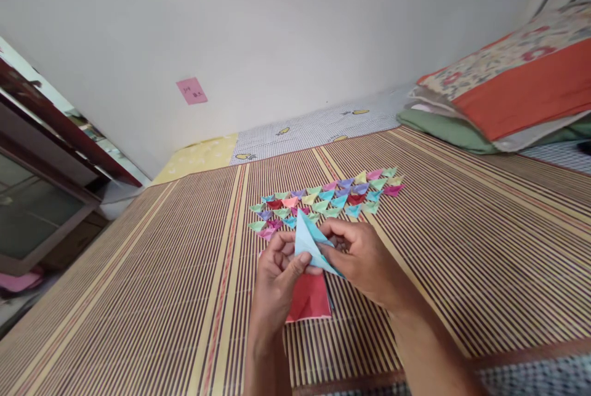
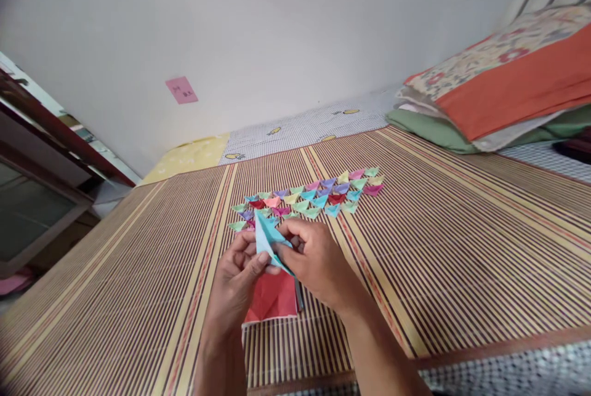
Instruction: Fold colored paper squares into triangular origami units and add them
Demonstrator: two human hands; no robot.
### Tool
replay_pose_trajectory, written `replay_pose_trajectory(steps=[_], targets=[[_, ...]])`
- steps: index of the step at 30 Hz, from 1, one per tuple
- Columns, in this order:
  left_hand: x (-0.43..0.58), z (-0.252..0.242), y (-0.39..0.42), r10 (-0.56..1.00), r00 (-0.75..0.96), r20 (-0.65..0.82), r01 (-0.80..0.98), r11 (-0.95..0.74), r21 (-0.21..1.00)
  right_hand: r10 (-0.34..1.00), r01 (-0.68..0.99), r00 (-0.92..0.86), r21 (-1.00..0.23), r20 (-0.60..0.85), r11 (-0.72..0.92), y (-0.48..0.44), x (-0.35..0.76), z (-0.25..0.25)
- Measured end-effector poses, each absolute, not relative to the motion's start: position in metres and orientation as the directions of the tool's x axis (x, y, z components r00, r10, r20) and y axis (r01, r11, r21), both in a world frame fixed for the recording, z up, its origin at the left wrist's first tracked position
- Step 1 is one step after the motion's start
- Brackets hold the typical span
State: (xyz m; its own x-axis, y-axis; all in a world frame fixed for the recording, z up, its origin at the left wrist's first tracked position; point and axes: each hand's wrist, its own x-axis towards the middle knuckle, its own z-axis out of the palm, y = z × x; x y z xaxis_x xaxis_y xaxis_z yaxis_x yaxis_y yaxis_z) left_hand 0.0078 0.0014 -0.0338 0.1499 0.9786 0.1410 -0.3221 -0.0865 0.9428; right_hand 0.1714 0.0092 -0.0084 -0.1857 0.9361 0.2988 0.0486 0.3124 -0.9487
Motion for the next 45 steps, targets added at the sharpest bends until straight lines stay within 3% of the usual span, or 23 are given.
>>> replay_pose_trajectory(steps=[5, 12, 17, 21, 27, 31, 36, 40, 45], targets=[[0.006, -0.035, 0.001, 0.978, 0.175, 0.114, -0.317, -0.054, 0.947, 0.964, -0.162, -0.167, -0.970, 0.206, 0.179, 0.013, 0.172, -0.014], [0.006, -0.035, 0.003, 0.989, 0.092, 0.118, -0.270, -0.089, 0.959, 0.950, -0.121, -0.215, -0.971, 0.227, 0.204, 0.015, 0.173, -0.017], [0.009, -0.032, 0.003, 0.995, 0.065, 0.073, -0.278, -0.052, 0.959, 0.949, -0.019, -0.086, -0.953, 0.304, 0.304, 0.015, 0.168, -0.018], [0.016, -0.034, 0.003, 0.996, 0.085, -0.006, -0.371, 0.037, 0.928, 0.884, 0.146, -0.006, -0.874, 0.468, 0.463, 0.014, 0.163, -0.017], [0.021, -0.033, 0.002, 0.993, 0.009, -0.119, -0.535, 0.105, 0.838, 0.773, 0.286, -0.118, -0.724, 0.623, 0.627, 0.017, 0.160, -0.020], [0.018, -0.026, 0.001, 0.983, 0.081, -0.165, -0.562, 0.181, 0.807, 0.730, 0.313, -0.175, -0.665, 0.661, 0.677, 0.017, 0.161, -0.025], [0.017, -0.024, 0.002, 0.975, 0.101, -0.197, -0.546, 0.220, 0.808, 0.752, 0.288, -0.230, -0.695, 0.618, 0.659, 0.018, 0.163, -0.023], [0.017, -0.032, 0.005, 0.986, 0.017, -0.169, -0.553, 0.150, 0.820, 0.769, 0.257, -0.226, -0.725, 0.598, 0.639, 0.020, 0.168, -0.021], [0.017, -0.039, 0.007, 0.977, -0.188, -0.098, -0.541, -0.019, 0.841, 0.928, 0.123, -0.073, -0.920, 0.365, 0.371, 0.020, 0.171, -0.022]])
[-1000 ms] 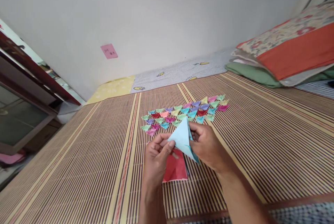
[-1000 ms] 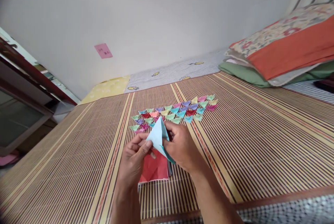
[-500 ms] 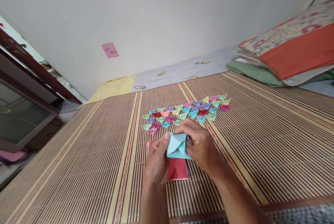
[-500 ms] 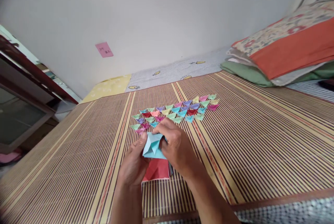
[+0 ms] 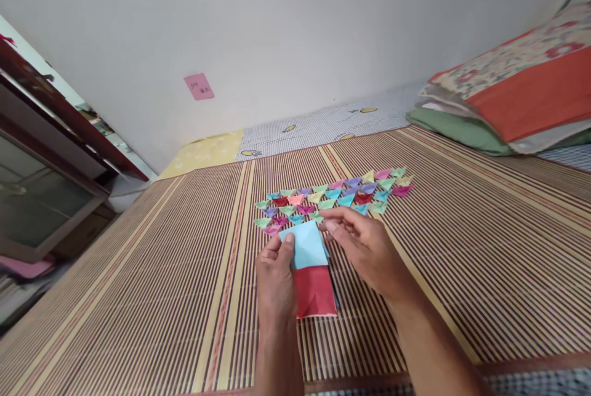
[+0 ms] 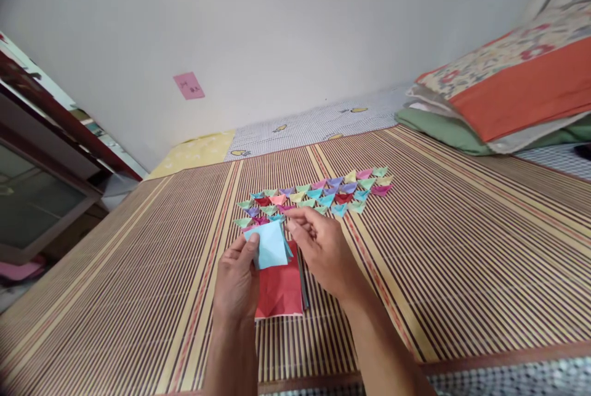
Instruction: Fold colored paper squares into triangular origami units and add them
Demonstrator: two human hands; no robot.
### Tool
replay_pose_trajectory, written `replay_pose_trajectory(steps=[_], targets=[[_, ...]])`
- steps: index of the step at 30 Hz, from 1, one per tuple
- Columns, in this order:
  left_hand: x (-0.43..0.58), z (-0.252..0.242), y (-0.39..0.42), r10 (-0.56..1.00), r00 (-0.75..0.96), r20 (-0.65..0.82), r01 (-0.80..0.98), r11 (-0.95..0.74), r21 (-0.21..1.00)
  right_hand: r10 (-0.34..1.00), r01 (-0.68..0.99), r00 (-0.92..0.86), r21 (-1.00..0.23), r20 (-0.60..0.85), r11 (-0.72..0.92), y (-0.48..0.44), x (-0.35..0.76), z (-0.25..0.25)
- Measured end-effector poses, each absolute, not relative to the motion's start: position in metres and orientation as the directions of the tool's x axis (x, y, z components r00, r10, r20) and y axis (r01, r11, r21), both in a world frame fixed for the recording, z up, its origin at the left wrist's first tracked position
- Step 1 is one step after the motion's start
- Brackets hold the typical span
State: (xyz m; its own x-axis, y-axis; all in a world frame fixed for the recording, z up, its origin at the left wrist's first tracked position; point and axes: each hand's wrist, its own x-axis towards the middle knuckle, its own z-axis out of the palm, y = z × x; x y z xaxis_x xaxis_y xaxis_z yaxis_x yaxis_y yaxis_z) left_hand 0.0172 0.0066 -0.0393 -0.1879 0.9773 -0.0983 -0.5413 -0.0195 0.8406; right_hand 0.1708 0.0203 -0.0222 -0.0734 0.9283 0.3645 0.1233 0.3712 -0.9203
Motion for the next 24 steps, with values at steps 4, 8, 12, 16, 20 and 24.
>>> replay_pose_trajectory(steps=[4, 8, 12, 16, 20, 24], targets=[[0.020, -0.041, 0.006, 0.972, -0.229, -0.051, -0.509, -0.075, 0.857, 0.950, 0.097, -0.147, -0.951, 0.277, 0.292, 0.020, 0.166, -0.024], [0.025, -0.039, 0.005, 0.968, -0.250, -0.037, -0.477, -0.089, 0.875, 0.942, 0.153, -0.147, -0.934, 0.300, 0.322, 0.022, 0.162, -0.026], [0.028, -0.039, 0.003, 0.975, -0.223, 0.013, -0.387, -0.101, 0.916, 0.943, 0.175, -0.111, -0.928, 0.313, 0.329, 0.022, 0.160, -0.028], [0.026, -0.042, 0.002, 0.976, -0.211, 0.060, -0.306, -0.124, 0.944, 0.944, 0.151, -0.127, -0.935, 0.304, 0.321, 0.021, 0.160, -0.030], [0.020, -0.040, 0.001, 0.941, -0.321, 0.110, -0.191, -0.178, 0.965, 0.938, 0.174, -0.196, -0.932, 0.285, 0.319, 0.021, 0.165, -0.029], [0.015, -0.037, 0.000, 0.874, -0.394, 0.285, 0.094, -0.270, 0.958, 0.939, 0.201, -0.190, -0.925, 0.286, 0.322, 0.020, 0.171, -0.026]])
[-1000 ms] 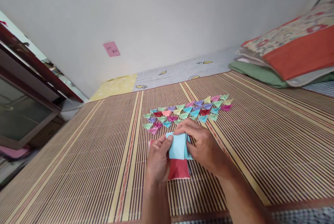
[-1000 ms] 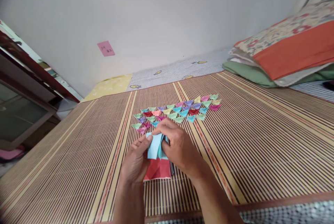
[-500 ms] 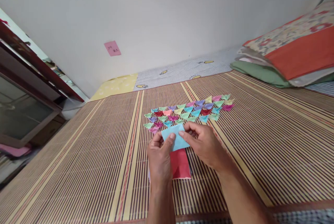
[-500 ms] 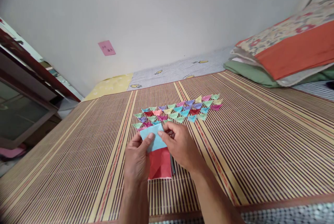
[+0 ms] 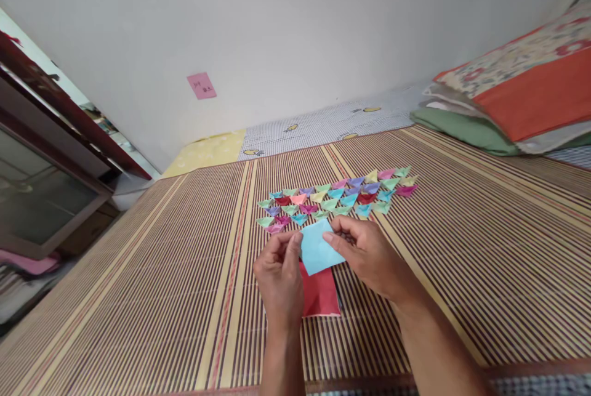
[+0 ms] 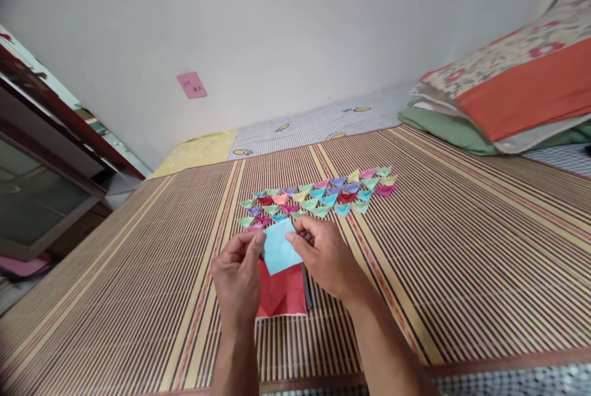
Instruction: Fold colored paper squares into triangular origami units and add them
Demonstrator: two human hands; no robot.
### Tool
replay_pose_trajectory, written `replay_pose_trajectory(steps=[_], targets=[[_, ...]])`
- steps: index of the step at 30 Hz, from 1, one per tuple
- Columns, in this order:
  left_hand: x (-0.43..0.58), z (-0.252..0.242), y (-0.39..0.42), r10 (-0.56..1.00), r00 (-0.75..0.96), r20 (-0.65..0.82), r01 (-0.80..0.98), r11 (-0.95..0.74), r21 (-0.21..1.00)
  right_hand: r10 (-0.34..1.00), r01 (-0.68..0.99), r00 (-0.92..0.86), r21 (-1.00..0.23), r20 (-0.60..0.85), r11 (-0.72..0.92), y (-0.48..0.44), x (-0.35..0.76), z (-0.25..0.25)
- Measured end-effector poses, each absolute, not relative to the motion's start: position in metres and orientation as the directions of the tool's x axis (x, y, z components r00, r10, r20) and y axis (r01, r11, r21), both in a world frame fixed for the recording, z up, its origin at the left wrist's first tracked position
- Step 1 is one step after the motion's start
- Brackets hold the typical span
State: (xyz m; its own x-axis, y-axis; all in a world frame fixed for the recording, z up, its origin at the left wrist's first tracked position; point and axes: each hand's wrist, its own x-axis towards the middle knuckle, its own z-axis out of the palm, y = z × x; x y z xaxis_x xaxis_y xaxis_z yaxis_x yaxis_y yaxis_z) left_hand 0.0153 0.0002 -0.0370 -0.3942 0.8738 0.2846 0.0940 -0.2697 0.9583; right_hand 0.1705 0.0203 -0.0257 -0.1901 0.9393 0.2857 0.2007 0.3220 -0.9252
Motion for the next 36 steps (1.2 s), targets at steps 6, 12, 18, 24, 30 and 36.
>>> replay_pose_trajectory(steps=[6, 12, 18, 24, 30, 36], targets=[[0.019, -0.039, 0.001, 0.897, -0.407, 0.173, -0.134, -0.246, 0.960, 0.938, 0.162, -0.210, -0.937, 0.274, 0.310, 0.018, 0.170, -0.021], [0.021, -0.035, 0.005, 0.984, -0.172, -0.040, -0.490, -0.050, 0.870, 0.948, 0.090, -0.144, -0.950, 0.283, 0.298, 0.018, 0.168, -0.019], [0.025, -0.034, 0.008, 0.953, -0.269, -0.139, -0.656, -0.075, 0.751, 0.954, 0.002, -0.115, -0.961, 0.276, 0.278, 0.017, 0.158, -0.020], [0.025, -0.034, 0.009, 0.952, -0.252, -0.175, -0.720, -0.064, 0.691, 0.957, -0.029, -0.043, -0.958, 0.287, 0.286, 0.019, 0.155, -0.023], [0.028, -0.032, 0.008, 0.965, -0.209, -0.157, -0.727, -0.046, 0.685, 0.953, -0.050, 0.012, -0.952, 0.302, 0.302, 0.019, 0.152, -0.026], [0.030, -0.031, 0.006, 0.963, -0.240, -0.125, -0.706, -0.085, 0.703, 0.949, -0.075, -0.035, -0.947, 0.315, 0.311, 0.016, 0.153, -0.024]])
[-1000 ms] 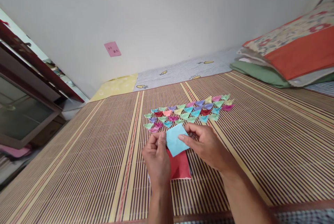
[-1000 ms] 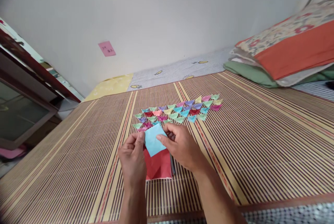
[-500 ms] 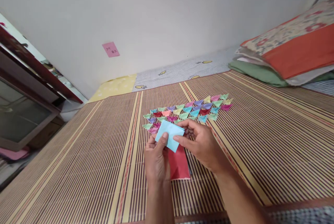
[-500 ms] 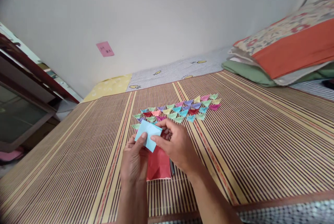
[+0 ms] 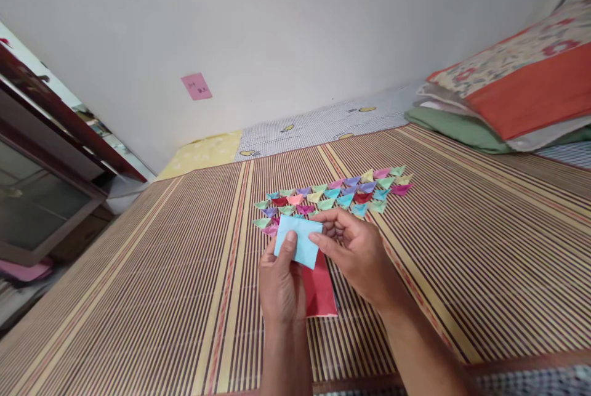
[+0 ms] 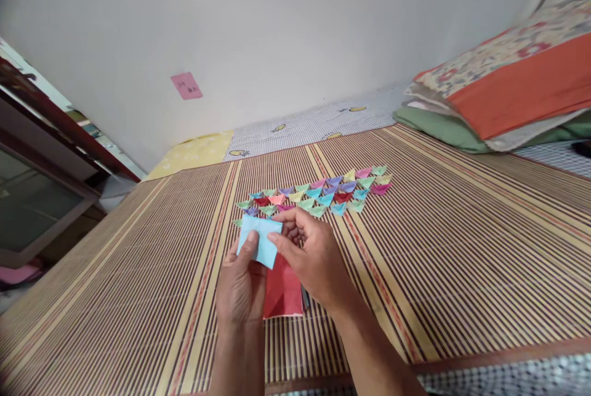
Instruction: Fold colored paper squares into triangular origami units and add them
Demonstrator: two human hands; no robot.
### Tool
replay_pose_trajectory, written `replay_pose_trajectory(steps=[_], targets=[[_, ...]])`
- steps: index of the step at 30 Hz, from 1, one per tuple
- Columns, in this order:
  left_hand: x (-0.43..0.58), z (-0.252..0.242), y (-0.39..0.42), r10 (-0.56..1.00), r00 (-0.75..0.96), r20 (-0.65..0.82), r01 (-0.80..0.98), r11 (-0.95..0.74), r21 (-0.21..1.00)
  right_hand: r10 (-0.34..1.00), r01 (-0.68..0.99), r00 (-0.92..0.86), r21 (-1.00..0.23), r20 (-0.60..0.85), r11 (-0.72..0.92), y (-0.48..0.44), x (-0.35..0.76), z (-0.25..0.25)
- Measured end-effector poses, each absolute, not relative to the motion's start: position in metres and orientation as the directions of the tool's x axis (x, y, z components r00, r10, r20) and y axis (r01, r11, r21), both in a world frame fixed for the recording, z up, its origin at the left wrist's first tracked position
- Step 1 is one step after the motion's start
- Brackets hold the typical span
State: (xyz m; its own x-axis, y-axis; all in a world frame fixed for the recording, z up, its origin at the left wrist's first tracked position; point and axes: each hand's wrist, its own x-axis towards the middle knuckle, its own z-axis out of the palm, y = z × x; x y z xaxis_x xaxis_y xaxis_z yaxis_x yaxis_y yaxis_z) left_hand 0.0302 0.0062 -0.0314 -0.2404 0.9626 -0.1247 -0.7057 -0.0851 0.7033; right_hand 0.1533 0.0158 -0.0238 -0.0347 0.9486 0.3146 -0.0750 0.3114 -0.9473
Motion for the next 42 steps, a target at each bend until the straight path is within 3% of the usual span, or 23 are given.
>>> replay_pose_trajectory(steps=[6, 19, 28, 37, 42], targets=[[0.026, -0.036, 0.011, 0.966, -0.170, -0.196, -0.790, -0.015, 0.613, 0.918, -0.119, -0.150, -0.929, 0.366, 0.351, 0.016, 0.161, -0.021], [0.028, -0.027, 0.010, 0.923, -0.152, -0.354, -0.849, 0.061, 0.525, 0.915, -0.118, -0.135, -0.923, 0.381, 0.367, 0.014, 0.165, -0.021], [0.028, -0.031, 0.009, 0.946, -0.119, -0.301, -0.857, 0.056, 0.513, 0.909, -0.090, -0.109, -0.914, 0.403, 0.395, 0.013, 0.165, -0.022], [0.029, -0.043, 0.009, 0.990, -0.093, -0.102, -0.786, -0.010, 0.618, 0.891, 0.006, -0.034, -0.892, 0.452, 0.453, 0.009, 0.157, -0.013], [0.030, -0.043, 0.010, 0.987, -0.125, -0.098, -0.801, -0.042, 0.598, 0.895, -0.017, 0.020, -0.895, 0.446, 0.447, 0.009, 0.153, -0.014]])
